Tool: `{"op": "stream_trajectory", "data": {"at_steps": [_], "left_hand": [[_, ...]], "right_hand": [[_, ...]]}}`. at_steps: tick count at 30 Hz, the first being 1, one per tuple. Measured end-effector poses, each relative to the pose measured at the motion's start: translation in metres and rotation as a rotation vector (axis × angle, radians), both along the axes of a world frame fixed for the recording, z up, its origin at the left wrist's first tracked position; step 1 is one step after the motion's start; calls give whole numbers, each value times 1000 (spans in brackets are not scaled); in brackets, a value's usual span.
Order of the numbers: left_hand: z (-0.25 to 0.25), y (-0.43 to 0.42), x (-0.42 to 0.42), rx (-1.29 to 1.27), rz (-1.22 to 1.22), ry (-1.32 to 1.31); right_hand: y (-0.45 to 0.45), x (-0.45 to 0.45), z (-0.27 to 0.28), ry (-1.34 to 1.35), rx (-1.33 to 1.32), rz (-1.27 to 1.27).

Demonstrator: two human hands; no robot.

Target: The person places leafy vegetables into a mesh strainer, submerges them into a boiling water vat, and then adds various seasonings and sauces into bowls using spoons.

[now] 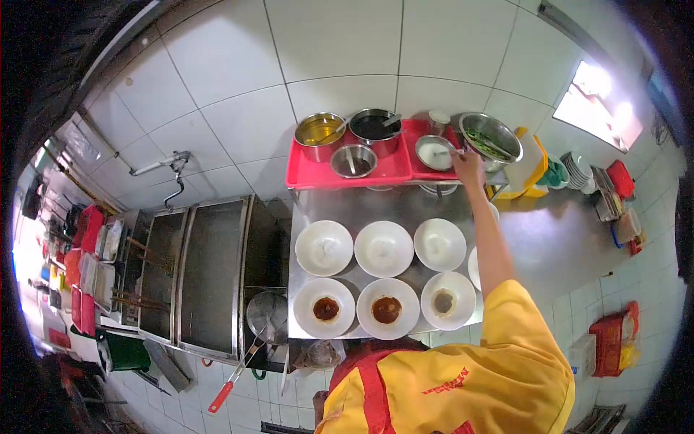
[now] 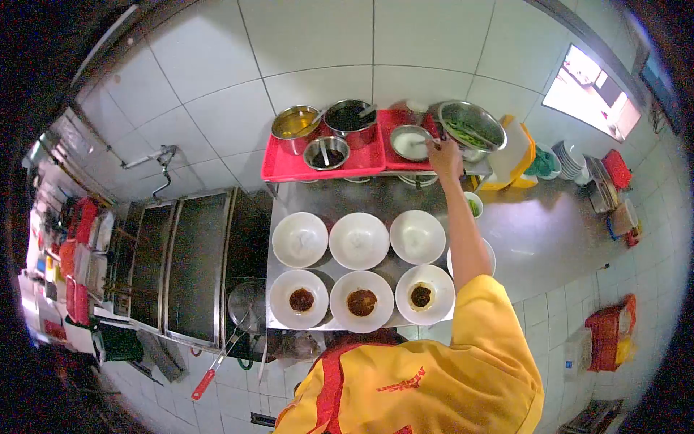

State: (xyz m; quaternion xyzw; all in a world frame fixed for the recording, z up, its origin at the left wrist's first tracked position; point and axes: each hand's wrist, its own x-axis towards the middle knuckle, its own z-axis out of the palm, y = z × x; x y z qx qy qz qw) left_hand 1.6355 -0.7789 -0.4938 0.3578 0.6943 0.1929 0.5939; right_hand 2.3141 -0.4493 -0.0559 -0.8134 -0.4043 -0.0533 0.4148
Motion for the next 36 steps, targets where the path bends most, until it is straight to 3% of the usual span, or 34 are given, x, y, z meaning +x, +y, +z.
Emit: {"op": "stream_trajectory", "data": {"at_steps": [3,4,6,9,13,14,16,22,29,32,36], "left_hand": [[2,-5,2,-5,20,2],[3,-9,3,-9,30,2],[4,-13,4,-16,42,4],[5,-13,3,-23,48,4],[5,-7,5,-39,54,-1],[5,-7,4,-39,56,-1],[7,-7,2,-39,65,-5],[5,-13,0,-34,89,-19],[2,-20,7,-52,119,-28],[-1,-21,5,-50,118,-37],[-1,-16,-5,-22,158,-149]], "right_hand": [[-18,-47,38,-25,10,-345],[-16,-60,40,-23,13,-331],[-7,-83,44,-295,214,-328],[22,-108,46,-386,319,-40],[62,-161,54,-133,-36,405],[76,-169,52,-133,-32,404],[105,-181,47,-230,-304,330],[145,-187,36,-218,-430,357],[128,-178,40,-320,-129,281],[121,-168,31,-209,-252,233],[107,-161,37,-51,-86,255]]}}
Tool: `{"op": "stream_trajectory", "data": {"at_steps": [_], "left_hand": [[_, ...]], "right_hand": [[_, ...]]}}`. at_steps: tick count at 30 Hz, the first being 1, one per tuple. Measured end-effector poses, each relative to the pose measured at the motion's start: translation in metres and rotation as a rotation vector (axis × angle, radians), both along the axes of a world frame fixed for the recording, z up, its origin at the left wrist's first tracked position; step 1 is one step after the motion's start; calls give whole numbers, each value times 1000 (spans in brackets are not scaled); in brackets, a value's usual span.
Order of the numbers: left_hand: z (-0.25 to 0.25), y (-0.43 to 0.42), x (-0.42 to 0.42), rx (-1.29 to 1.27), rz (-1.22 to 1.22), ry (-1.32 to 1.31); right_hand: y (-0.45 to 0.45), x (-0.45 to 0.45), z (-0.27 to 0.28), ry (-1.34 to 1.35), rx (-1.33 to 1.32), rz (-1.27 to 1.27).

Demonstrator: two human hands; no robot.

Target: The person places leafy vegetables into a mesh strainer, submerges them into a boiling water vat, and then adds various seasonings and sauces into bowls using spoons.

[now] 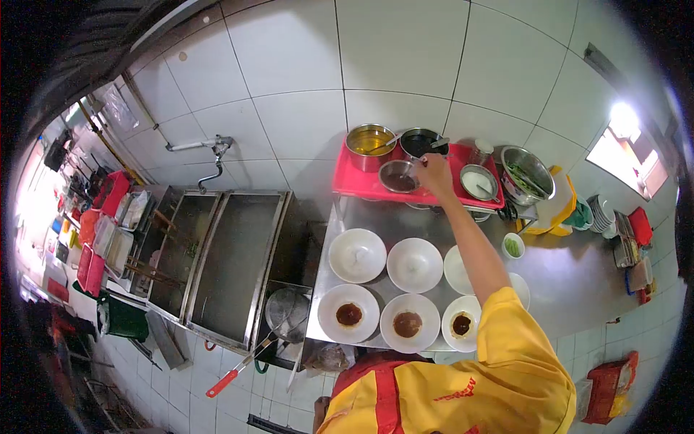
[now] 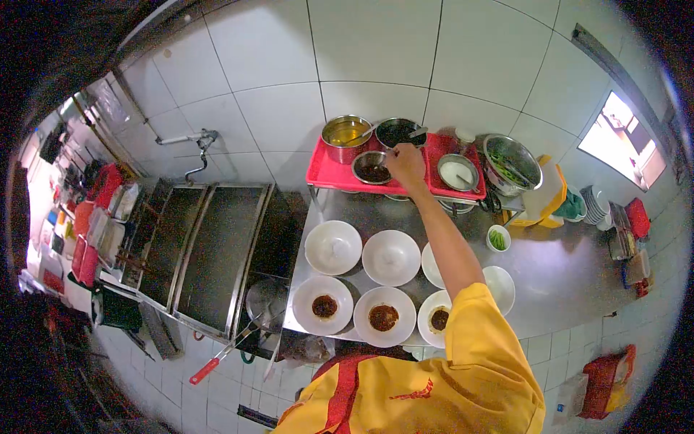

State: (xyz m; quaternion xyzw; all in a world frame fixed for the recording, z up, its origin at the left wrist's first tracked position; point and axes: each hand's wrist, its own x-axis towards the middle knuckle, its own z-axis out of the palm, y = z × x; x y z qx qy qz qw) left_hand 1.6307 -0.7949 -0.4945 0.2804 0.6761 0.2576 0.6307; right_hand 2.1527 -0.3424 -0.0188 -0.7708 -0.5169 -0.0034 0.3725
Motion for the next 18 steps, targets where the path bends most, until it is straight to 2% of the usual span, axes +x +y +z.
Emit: {"op": "stream_trajectory", "data": {"at_steps": [2,3,4,5,6,8,9,10,11,12,13,14,15,17,18], "left_hand": [[0,4,-8,62,99,-238],[-5,10,-6,98,75,-286],[-6,15,-8,-42,274,-487],[25,19,-5,70,-89,48],[52,27,6,2,-81,132],[66,28,14,33,-100,211],[13,14,-4,376,-319,290],[36,14,6,106,-83,143],[39,13,12,47,53,117],[-8,-3,0,110,145,-149],[21,-2,8,75,115,-25],[49,5,18,42,79,96],[45,3,18,37,86,93],[44,-6,15,57,-156,310],[41,-9,12,49,-187,329]], "right_hand": [[4,17,-15,14,160,63],[0,22,-15,14,138,123],[-9,16,-9,15,123,139],[-25,5,5,229,131,230],[-42,-9,17,449,126,319],[-75,-45,31,522,108,344],[-91,-62,30,591,123,342],[-110,-76,24,567,89,386],[-129,-88,16,542,64,429],[-146,-106,-7,561,155,478],[-164,-126,-34,576,252,521],[-189,-145,-55,597,73,536],[-209,-160,-73,611,-103,544],[-224,-175,-101,56,-65,717],[-229,-174,-103,56,-72,713]]}}
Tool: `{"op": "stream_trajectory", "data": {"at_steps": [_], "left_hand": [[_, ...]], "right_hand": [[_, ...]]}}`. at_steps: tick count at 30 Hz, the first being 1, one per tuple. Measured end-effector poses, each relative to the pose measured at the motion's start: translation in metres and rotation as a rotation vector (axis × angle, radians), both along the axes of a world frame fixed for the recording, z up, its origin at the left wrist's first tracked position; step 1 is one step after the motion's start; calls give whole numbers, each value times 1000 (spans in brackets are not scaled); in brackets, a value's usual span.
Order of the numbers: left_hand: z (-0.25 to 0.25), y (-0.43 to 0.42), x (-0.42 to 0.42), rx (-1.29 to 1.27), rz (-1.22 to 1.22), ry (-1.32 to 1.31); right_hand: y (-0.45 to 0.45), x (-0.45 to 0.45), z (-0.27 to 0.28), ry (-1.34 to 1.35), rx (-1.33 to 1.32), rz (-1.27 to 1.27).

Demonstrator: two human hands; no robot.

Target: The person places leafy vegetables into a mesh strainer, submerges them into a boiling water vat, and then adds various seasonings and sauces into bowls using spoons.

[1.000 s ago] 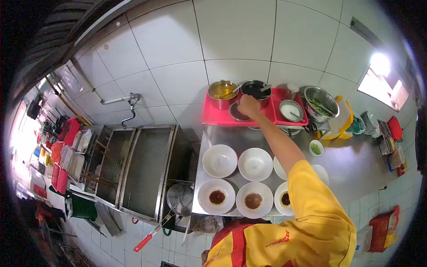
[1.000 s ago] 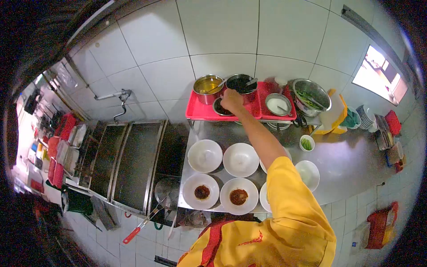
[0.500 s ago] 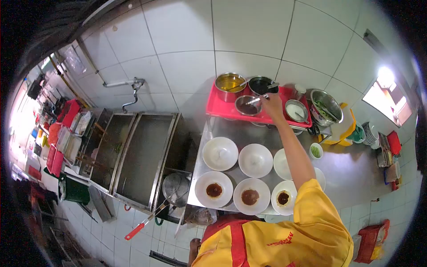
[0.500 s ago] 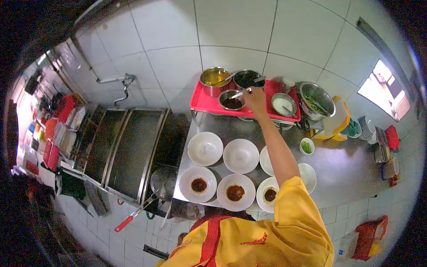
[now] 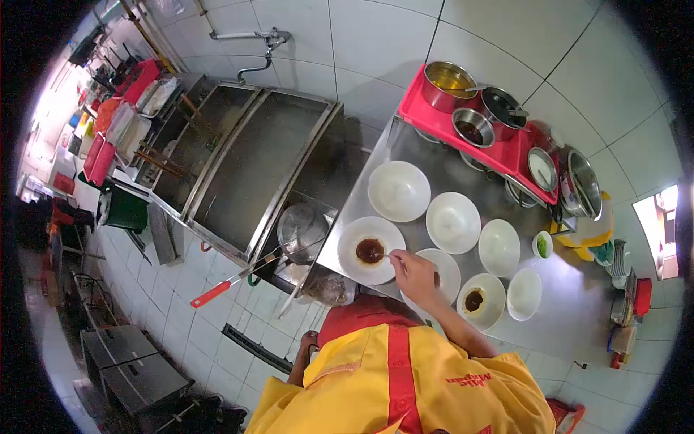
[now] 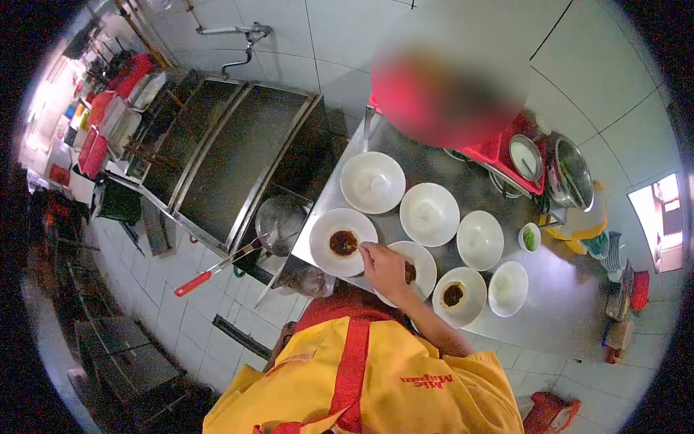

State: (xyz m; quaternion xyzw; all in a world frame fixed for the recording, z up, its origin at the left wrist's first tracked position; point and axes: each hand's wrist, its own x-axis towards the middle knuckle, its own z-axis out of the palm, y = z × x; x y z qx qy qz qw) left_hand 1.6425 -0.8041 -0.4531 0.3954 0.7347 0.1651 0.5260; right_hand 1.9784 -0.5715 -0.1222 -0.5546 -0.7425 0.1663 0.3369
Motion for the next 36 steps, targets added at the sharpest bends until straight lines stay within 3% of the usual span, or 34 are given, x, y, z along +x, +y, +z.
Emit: {"op": "stream_trajectory", "data": {"at_steps": [2,3,5,8,9,11,16,18,21,23,25,28,32,34,36], "left_hand": [[-4,0,-4,-28,40,-62],[-5,-1,-6,-38,57,-90],[-7,0,-9,-47,73,-133],[-15,10,-18,-40,44,-175],[-20,15,-19,-36,32,-187],[-28,23,-22,-37,2,-209],[-39,57,-18,-87,-126,-253],[-33,92,-11,-107,-203,-262],[-20,143,8,-124,-322,-278],[-10,169,28,-132,-395,-296],[12,187,59,-136,-457,-319],[52,199,121,-145,-564,-367],[102,171,204,-178,-674,-426],[118,142,248,-204,-729,-461],[132,104,295,-243,-788,-498]], "right_hand": [[-1,1,5,143,-227,-160],[5,6,10,290,-156,-199],[28,25,35,311,-39,-291],[73,63,75,327,381,-452],[86,76,90,331,381,-562],[117,101,103,156,526,-731],[171,136,80,-54,252,-637],[164,125,73,-95,323,-707],[100,92,78,-56,450,-768],[38,83,89,56,331,-698],[-19,95,85,60,395,-737],[-104,140,73,102,390,-992],[-216,203,68,153,465,-1288],[-266,227,54,253,279,-1475],[-309,242,41,325,292,-1475]]}}
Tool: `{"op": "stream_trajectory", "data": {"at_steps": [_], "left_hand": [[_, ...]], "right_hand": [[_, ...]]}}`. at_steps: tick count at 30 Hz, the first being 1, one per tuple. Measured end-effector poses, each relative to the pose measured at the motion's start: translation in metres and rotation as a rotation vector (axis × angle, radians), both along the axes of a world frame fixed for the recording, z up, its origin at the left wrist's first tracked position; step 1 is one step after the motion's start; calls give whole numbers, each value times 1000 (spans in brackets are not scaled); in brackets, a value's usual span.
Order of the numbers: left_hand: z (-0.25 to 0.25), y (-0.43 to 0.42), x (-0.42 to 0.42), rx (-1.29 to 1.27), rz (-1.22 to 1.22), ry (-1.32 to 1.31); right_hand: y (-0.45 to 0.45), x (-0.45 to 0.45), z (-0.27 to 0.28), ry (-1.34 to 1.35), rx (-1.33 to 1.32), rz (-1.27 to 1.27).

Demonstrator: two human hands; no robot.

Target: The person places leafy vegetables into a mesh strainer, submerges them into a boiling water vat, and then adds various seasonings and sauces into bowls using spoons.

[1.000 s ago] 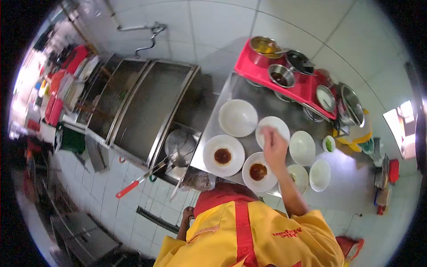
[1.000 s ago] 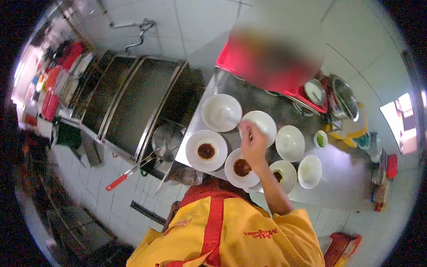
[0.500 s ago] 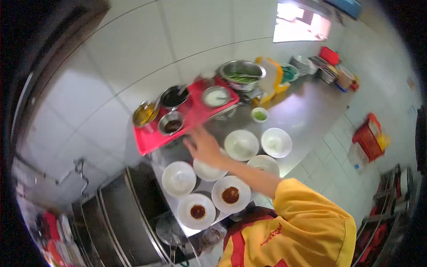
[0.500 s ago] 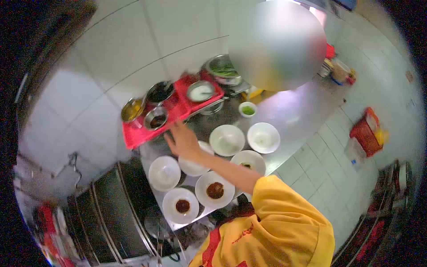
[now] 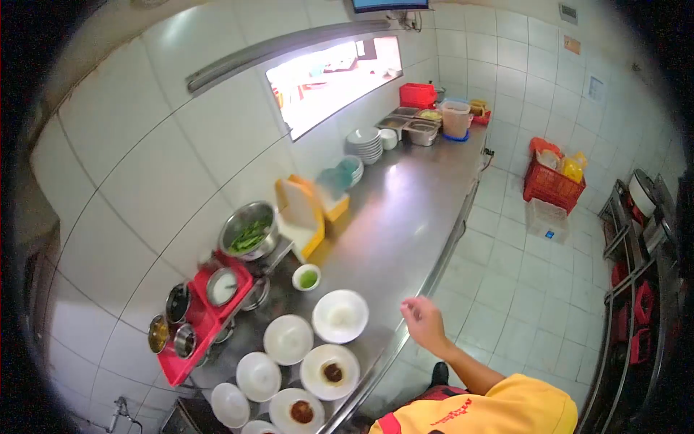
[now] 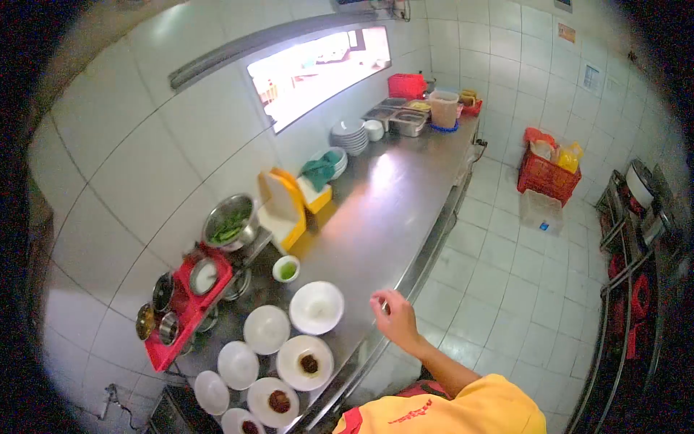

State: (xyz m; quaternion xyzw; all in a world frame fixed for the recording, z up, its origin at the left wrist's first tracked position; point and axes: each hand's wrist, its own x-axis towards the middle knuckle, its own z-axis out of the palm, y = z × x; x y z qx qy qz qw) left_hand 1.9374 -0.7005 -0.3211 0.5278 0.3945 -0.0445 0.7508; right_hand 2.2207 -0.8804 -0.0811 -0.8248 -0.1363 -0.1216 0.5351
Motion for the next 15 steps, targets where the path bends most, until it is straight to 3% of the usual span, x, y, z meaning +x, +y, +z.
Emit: {"op": "stream_trajectory", "data": {"at_steps": [6,7,8,10,11,13,15], "left_hand": [[38,-121,154,-212,-377,-77],[20,-133,204,-161,-706,-154],[24,-152,245,-321,-668,-167],[57,-198,315,-590,-550,-163],[73,-218,341,-693,-470,-149],[90,-235,367,-761,-458,-160],[108,-246,387,-889,-477,-175]], "right_hand": [[-117,32,-23,147,-149,169],[-132,36,-21,10,-172,133],[-147,40,-19,-130,-200,98],[-169,49,-15,-45,-161,174],[-175,56,-21,-146,-191,194],[-186,79,-58,-266,-308,313],[-201,106,-83,-260,-323,264]]}}
